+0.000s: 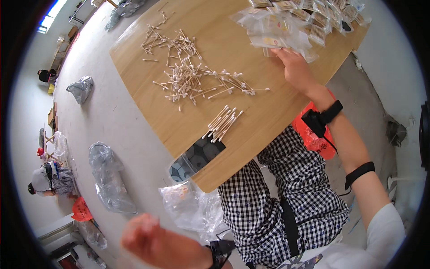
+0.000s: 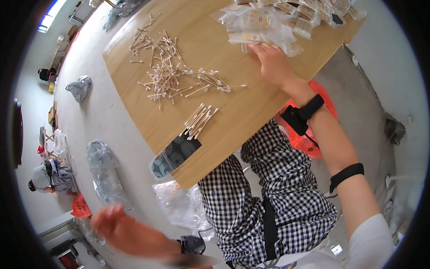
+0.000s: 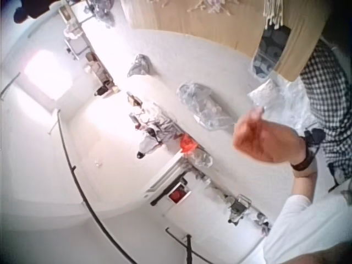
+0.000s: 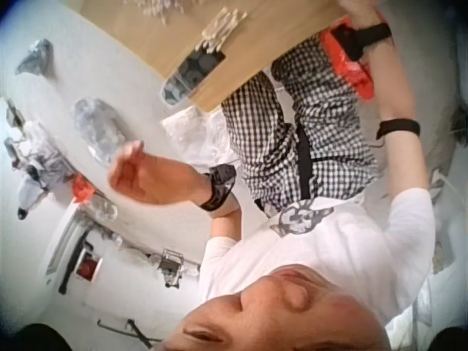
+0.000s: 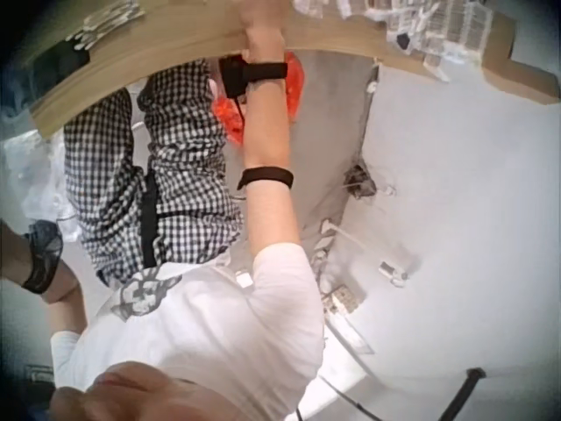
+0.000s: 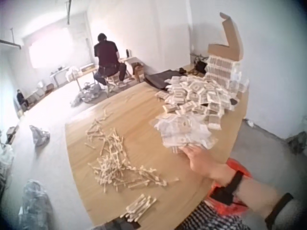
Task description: The person wipes their hands with a cloth, arranges cotton swabs into a row on the table, and then slides the row of swabs into a small plastic bag.
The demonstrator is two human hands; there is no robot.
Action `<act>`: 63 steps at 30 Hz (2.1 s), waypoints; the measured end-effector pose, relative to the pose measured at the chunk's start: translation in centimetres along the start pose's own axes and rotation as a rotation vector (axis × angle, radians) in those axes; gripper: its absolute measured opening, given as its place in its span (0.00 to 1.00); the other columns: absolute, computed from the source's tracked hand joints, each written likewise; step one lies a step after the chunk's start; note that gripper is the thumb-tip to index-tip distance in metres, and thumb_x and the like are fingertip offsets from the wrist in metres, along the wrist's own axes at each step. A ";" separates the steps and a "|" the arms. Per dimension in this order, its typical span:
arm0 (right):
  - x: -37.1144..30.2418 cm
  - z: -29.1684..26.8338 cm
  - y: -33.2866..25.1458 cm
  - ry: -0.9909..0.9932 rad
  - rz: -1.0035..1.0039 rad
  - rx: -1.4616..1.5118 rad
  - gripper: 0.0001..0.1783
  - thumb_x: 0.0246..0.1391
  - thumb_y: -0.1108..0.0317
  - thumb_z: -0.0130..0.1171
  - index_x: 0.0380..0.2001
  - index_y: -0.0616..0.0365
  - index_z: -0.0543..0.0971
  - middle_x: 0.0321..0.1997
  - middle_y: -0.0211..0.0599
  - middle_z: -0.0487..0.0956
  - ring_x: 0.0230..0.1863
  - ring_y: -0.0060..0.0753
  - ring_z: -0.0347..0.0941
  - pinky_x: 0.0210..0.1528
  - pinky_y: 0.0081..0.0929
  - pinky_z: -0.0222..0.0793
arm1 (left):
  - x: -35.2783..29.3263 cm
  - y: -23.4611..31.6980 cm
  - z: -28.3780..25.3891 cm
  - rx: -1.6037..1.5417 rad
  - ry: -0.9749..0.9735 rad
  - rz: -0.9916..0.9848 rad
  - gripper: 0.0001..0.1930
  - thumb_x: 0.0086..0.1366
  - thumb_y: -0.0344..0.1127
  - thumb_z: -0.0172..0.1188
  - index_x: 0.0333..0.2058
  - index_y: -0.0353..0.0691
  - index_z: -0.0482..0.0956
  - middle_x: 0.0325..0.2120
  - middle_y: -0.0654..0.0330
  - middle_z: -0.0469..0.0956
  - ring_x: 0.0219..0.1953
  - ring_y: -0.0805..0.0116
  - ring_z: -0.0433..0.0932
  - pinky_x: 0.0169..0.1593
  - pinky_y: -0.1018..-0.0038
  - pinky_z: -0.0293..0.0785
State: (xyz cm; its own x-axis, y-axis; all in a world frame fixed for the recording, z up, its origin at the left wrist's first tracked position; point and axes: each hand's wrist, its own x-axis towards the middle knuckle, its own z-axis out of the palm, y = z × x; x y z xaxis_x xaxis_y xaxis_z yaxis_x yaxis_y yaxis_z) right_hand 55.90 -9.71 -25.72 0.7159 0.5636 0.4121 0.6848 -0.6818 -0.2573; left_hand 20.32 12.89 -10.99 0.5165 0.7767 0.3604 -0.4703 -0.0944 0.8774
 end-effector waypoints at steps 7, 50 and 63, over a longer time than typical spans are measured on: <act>-2.1 -0.9 -8.1 -0.209 -0.044 0.302 0.18 0.49 0.72 0.63 0.46 0.57 0.76 0.46 0.38 0.78 0.51 0.44 0.72 0.57 0.40 0.63 | -0.8 -9.7 2.5 1.058 -0.557 -0.113 0.36 0.58 0.34 0.66 0.63 0.30 0.62 0.61 0.45 0.67 0.66 0.51 0.63 0.67 0.57 0.58; -1.1 0.7 -8.1 -0.092 -0.068 0.251 0.02 0.49 0.73 0.60 0.27 0.55 0.77 0.31 0.33 0.76 0.38 0.38 0.72 0.46 0.34 0.64 | 9.2 -21.4 6.5 1.014 -0.731 0.076 0.16 0.61 0.22 0.61 0.48 0.41 0.83 0.39 0.55 0.74 0.35 0.61 0.76 0.39 0.71 0.74; 0.1 2.4 -11.9 -0.286 -0.326 0.443 0.02 0.51 0.69 0.61 0.26 0.54 0.81 0.31 0.31 0.78 0.40 0.35 0.74 0.50 0.32 0.64 | 5.4 -16.1 4.3 0.974 -0.419 0.048 0.22 0.66 0.23 0.54 0.59 0.41 0.73 0.50 0.55 0.75 0.43 0.65 0.77 0.46 0.73 0.71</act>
State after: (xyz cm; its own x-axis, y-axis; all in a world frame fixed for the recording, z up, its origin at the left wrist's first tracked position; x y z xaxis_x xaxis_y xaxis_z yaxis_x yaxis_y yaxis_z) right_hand 48.19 -0.40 -24.76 0.4267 0.8548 0.2954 0.8217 -0.2300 -0.5214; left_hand 33.83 15.94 -21.82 0.8054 0.4994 0.3191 0.1831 -0.7217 0.6675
